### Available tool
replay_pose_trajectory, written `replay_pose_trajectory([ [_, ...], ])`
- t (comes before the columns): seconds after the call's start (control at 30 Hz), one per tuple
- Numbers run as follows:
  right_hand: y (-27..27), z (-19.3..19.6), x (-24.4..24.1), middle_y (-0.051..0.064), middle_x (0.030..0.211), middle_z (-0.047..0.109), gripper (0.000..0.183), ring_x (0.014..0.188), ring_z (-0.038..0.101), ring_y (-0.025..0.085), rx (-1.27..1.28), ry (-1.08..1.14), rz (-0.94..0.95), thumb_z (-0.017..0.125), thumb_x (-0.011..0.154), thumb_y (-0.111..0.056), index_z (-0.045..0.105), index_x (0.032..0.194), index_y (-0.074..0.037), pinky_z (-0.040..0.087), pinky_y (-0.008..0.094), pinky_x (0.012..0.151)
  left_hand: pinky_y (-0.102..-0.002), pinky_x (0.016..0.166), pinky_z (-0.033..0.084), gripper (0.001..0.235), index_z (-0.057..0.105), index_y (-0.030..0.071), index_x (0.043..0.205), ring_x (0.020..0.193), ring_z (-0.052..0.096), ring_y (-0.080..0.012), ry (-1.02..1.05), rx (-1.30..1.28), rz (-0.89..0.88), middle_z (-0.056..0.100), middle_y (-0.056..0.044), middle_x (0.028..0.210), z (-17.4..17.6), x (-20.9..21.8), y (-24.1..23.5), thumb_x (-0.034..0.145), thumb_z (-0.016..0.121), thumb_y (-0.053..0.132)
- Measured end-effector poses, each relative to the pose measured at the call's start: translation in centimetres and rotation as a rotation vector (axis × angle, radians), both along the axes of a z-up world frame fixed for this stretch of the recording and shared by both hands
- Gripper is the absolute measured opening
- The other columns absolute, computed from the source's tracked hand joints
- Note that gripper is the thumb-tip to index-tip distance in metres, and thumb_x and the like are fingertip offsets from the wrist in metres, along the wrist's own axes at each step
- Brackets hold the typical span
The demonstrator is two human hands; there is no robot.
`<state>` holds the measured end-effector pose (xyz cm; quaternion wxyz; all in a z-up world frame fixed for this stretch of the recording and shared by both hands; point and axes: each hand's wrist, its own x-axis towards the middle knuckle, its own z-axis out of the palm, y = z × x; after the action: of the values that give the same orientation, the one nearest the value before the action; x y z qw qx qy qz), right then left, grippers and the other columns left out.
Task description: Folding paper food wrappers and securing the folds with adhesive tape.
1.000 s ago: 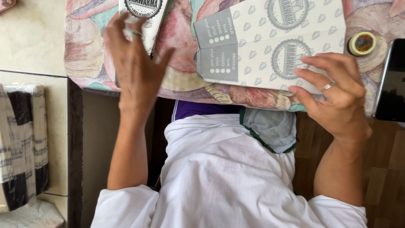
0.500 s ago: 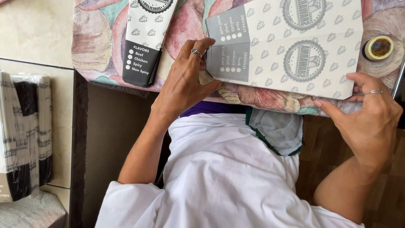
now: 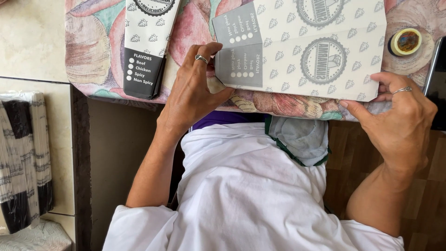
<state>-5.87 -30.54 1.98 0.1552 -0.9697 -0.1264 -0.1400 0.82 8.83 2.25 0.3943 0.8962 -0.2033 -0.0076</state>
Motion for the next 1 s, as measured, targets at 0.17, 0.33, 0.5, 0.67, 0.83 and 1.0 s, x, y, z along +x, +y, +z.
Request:
replay_pose_trajectory([
  [0.17,0.4,0.8,-0.1,0.025,0.123,0.076,0.058,0.091,0.073,0.029,0.056,0.068,-0.035,0.108,0.089,-0.009,0.071,0.128,0.015,0.057,0.038,0.078,-0.039,0.083,0.062,0.057,0.041,-0.003,0.122,0.094,0.058,-0.032,-0.119,-0.089,-0.064,0.048,-0.02,0.132,-0.2,0.2,0.2,0.089,0.086,0.005],
  [0.33,-0.4,-0.1,-0.2,0.023,0.119,0.075,0.056,0.094,0.072,0.028,0.043,0.033,-0.014,0.108,0.091,-0.012,0.074,0.127,0.011,0.057,0.037,0.088,-0.044,0.075,0.053,0.057,0.046,0.007,0.128,0.102,0.061,-0.0352,-0.134,-0.032,-0.049,0.05,-0.017,0.123,-0.9,0.2,0.3,0.087,0.086,0.008],
  [0.5,-0.3,0.0,-0.2,0.024,0.114,0.073,0.054,0.093,0.07,0.029,0.067,0.023,0.003,0.109,0.091,-0.008,0.073,0.127,0.011,0.057,0.039,0.09,-0.044,0.082,0.053,0.06,0.044,0.005,0.13,0.107,0.061,-0.0374,-0.155,-0.058,-0.073,0.05,-0.02,0.124,-0.5,0.1,0.3,0.089,0.088,0.011],
  [0.67,-0.4,-0.1,-0.3,0.022,0.117,0.078,0.053,0.097,0.076,0.029,0.068,0.041,-0.035,0.108,0.091,-0.011,0.073,0.124,0.012,0.057,0.036,0.087,-0.041,0.081,0.057,0.058,0.045,0.003,0.127,0.105,0.062,-0.0346,-0.246,-0.072,-0.086,0.053,-0.021,0.125,-1.2,0.1,0.5,0.094,0.089,0.02],
  [0.83,0.2,0.2,-0.6,0.027,0.119,0.076,0.051,0.096,0.074,0.031,0.115,0.029,-0.015,0.109,0.093,-0.004,0.072,0.123,0.016,0.06,0.038,0.087,-0.04,0.089,0.065,0.061,0.048,0.002,0.131,0.114,0.063,-0.0331,-0.19,-0.066,-0.031,0.053,-0.019,0.128,-1.0,-0.2,0.3,0.091,0.09,0.021],
  [1.0,-0.5,-0.7,-0.8,0.022,0.117,0.078,0.048,0.095,0.075,0.028,0.06,0.005,-0.028,0.109,0.097,-0.008,0.073,0.123,0.011,0.058,0.035,0.088,-0.042,0.077,0.057,0.057,0.05,0.007,0.127,0.104,0.065,-0.0343,-0.247,-0.028,-0.019,0.053,-0.017,0.125,-1.6,-0.4,0.3,0.092,0.093,0.021],
])
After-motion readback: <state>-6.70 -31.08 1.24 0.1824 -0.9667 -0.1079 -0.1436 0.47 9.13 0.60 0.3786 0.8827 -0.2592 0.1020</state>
